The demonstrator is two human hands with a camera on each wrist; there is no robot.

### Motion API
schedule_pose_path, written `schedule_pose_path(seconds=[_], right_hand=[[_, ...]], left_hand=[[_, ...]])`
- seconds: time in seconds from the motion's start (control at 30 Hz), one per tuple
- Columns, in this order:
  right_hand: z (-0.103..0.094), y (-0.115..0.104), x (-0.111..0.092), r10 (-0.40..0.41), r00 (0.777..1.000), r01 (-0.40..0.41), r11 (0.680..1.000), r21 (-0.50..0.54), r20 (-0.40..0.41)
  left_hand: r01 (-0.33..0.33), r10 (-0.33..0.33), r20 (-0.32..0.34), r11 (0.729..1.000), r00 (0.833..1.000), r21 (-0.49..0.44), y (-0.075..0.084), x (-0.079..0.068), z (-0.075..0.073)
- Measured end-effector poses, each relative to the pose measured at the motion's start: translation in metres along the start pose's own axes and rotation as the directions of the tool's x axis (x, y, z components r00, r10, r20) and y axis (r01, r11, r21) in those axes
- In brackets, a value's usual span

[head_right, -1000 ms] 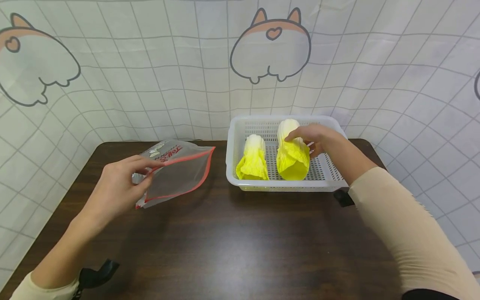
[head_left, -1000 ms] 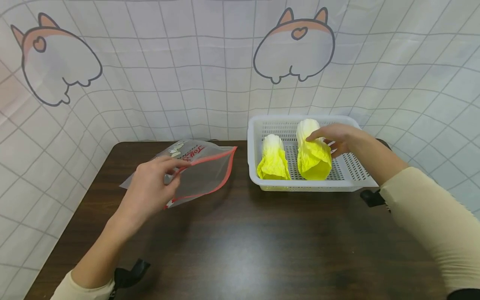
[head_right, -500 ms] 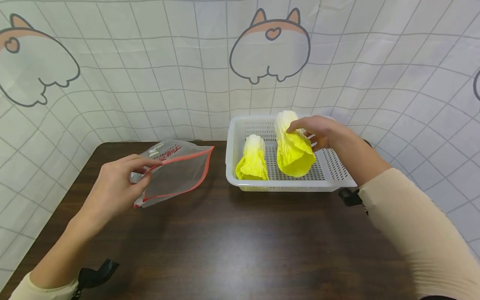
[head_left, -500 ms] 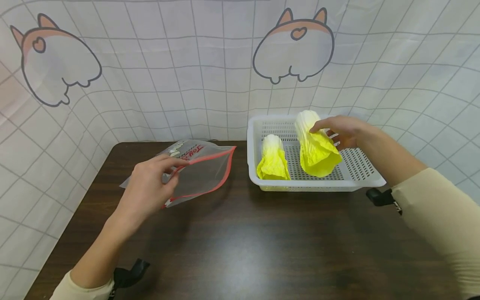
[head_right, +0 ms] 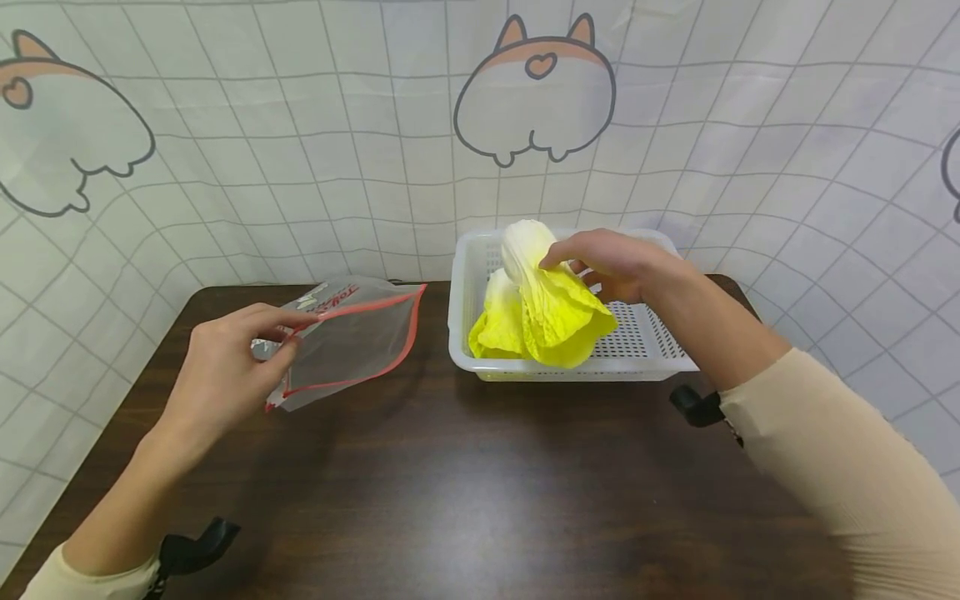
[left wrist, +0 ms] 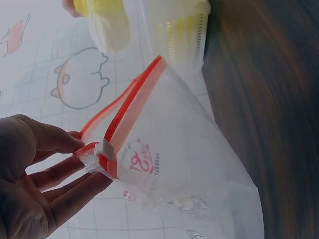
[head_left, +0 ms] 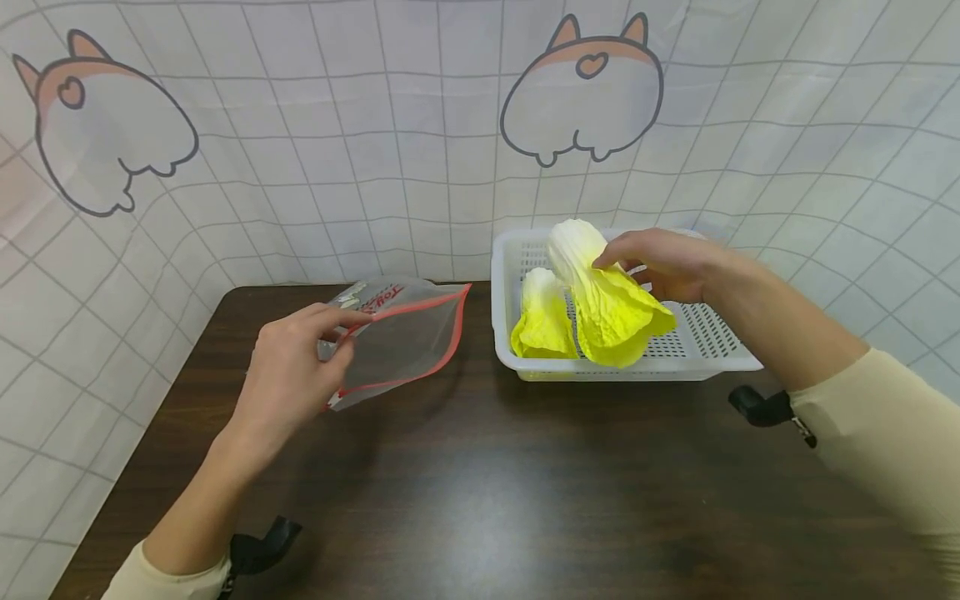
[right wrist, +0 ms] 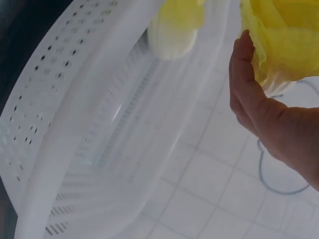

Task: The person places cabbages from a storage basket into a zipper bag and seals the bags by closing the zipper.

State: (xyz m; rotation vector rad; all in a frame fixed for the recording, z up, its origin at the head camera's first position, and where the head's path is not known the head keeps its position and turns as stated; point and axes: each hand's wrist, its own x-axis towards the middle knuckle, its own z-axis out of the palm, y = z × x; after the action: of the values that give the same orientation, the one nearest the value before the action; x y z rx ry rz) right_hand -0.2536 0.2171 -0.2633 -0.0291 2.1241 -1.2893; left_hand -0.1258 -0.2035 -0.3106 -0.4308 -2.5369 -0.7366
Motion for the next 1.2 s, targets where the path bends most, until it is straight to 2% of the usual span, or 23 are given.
schedule_pose_path(seconds=[0.47, 0.8, 1.0, 1.2], right_hand=[[0.047, -0.01, -0.011, -0.07, 0.987, 0.066, 0.997, 0.037, 0.142], [0.09, -0.008, -0.002, -0.073, 0.968, 0.038, 0.988, 0.149, 0.241], [0.111, -0.009, 0.004, -0.11, 0.943, 0.052, 0.981, 0.186, 0.314], [0.127, -0.011, 0.013, -0.106, 0.938, 0.035, 0.976, 0.214, 0.33]], left_hand=[[0.007, -0.007, -0.022, 1.0, 1.0, 0.003, -0.001, 0.001, 0.001], [0.027, -0.028, -0.043, 1.0, 0.999, -0.009, 0.001, 0.004, 0.001], [0.035, -0.036, -0.048, 0.999, 0.998, -0.018, 0.002, 0.006, 0.002], [0.044, -0.045, -0.053, 0.999, 0.998, -0.016, 0.003, 0.006, 0.004]])
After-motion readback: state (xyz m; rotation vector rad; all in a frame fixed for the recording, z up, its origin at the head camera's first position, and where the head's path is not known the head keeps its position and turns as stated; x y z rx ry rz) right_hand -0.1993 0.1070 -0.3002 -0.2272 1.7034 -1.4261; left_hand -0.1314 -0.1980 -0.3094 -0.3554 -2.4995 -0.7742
